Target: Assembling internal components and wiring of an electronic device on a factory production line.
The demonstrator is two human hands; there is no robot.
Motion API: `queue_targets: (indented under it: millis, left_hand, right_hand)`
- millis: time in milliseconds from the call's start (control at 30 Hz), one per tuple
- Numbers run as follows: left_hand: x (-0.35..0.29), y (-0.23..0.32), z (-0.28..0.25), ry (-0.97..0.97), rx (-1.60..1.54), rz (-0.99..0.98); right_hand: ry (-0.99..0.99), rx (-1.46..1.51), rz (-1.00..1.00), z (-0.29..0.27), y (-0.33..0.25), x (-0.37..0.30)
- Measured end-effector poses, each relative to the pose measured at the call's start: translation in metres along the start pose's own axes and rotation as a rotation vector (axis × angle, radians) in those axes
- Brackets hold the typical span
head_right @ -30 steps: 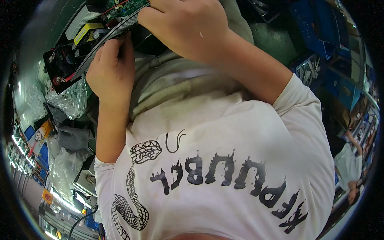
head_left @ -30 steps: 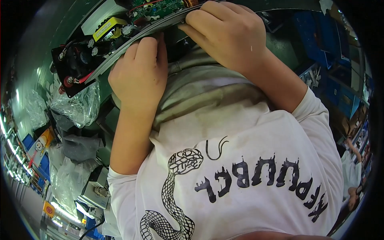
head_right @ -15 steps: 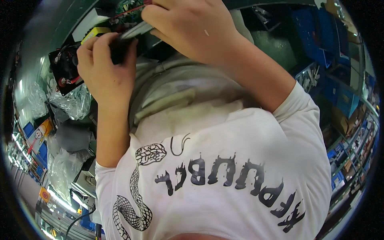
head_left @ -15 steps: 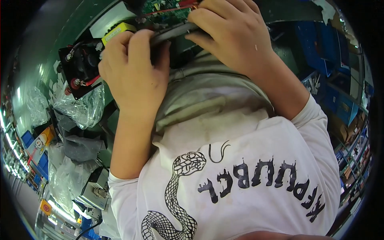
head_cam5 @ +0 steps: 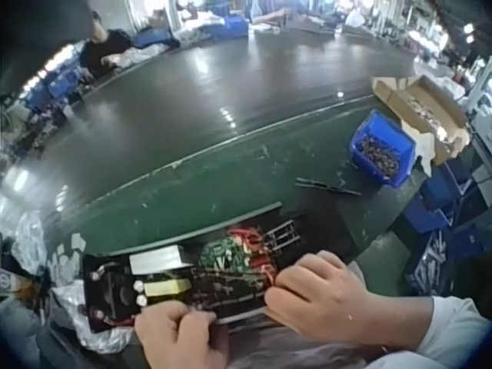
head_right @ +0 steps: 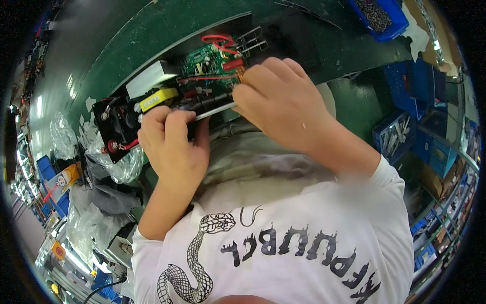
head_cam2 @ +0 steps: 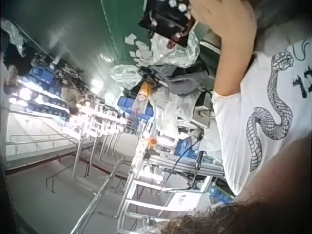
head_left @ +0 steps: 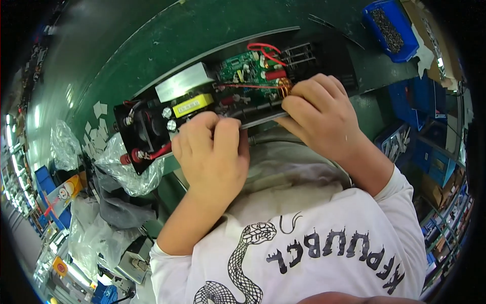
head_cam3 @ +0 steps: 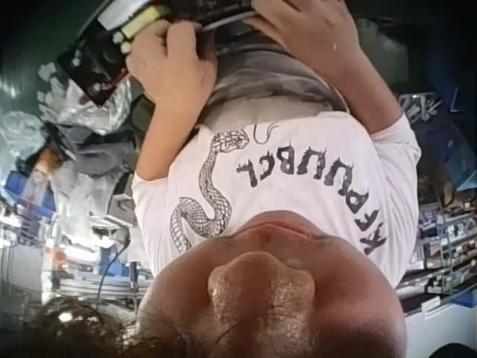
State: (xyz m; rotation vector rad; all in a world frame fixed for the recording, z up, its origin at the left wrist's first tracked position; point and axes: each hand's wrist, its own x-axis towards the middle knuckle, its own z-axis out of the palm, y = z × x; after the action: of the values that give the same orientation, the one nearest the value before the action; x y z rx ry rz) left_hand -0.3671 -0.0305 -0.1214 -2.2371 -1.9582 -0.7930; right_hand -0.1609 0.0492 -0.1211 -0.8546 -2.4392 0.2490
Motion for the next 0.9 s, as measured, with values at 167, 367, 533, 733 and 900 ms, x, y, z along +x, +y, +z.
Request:
queue_targets:
  millis: [167, 367, 533, 733, 900]
  left_hand:
    - [0.001, -0.004, 0.003, 0.006, 0.010, 0.030]
    - [0.000, -0.005, 0.003, -0.005, 0.026, 0.048]
    - [0.000, -0.004, 0.002, -0.024, 0.048, 0.060]
    - [0.017, 0.001, 0.000, -0.051, 0.134, 0.114]
    - [0.031, 0.005, -0.003, -0.176, 0.202, 0.112]
  right_hand:
    - [-0.009, 0.037, -0.010, 0.002, 0.006, 0.000]
    - [-0.022, 0.049, -0.017, 0.002, 0.010, 0.001]
    - [-0.004, 0.042, -0.033, 0.003, 0.012, 0.000]
    - [0.005, -0.084, -0.041, -0.001, 0.000, 0.008]
    - [-0.153, -0.201, -0.030, -0.009, -0.006, 0.037]
